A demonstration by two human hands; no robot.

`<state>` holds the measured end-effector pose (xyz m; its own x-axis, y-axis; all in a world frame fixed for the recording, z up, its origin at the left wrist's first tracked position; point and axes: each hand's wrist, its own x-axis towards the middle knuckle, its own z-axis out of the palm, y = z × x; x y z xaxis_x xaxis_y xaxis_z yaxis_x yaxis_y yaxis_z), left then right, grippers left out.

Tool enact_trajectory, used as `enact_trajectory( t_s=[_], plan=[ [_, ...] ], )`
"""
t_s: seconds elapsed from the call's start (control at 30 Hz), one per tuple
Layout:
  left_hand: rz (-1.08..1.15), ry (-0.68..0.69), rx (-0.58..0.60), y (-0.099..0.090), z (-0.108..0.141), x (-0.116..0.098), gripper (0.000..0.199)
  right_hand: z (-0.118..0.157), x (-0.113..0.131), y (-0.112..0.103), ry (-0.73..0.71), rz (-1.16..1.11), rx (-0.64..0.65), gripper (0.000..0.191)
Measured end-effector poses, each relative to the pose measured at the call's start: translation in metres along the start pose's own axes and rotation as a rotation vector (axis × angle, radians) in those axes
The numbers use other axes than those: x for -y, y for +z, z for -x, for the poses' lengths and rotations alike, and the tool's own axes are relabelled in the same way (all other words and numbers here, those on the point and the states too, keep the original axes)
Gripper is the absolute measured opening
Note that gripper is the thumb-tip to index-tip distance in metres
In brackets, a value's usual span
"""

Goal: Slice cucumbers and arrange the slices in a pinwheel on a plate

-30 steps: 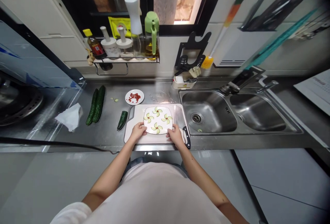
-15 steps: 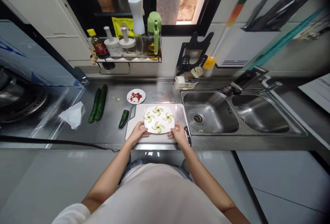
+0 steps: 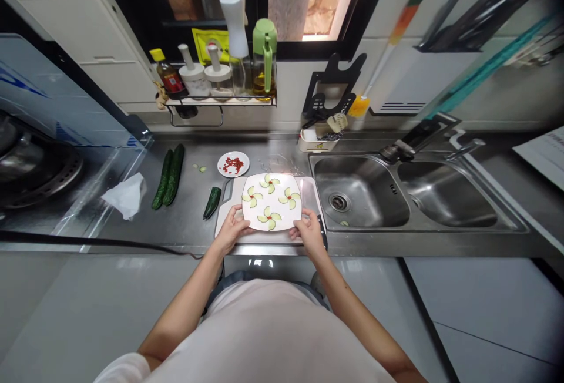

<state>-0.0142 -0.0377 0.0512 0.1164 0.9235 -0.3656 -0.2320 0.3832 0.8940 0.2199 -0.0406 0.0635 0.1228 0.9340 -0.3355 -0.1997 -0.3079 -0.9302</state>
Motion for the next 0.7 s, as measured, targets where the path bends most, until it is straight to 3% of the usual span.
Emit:
enact_trajectory(
  t_s=[0.3,0.5,0.7],
  plan=[
    [-0.009,0.028,0.000,0.007,0.009,0.001,0.069,0.000,0.006,0.007,0.160,-0.158,0.095,0.049],
    [-0.030,-0.029,0.060,0.016,0.006,0.007,0.070,-0.003,-0.002,0.004,0.314,-0.338,0.033,0.045],
    [-0.129,-0.019,0.186,0.024,-0.002,0.019,0.060,-0.007,-0.008,-0.017,0.235,-0.351,-0.039,0.044]
  ],
)
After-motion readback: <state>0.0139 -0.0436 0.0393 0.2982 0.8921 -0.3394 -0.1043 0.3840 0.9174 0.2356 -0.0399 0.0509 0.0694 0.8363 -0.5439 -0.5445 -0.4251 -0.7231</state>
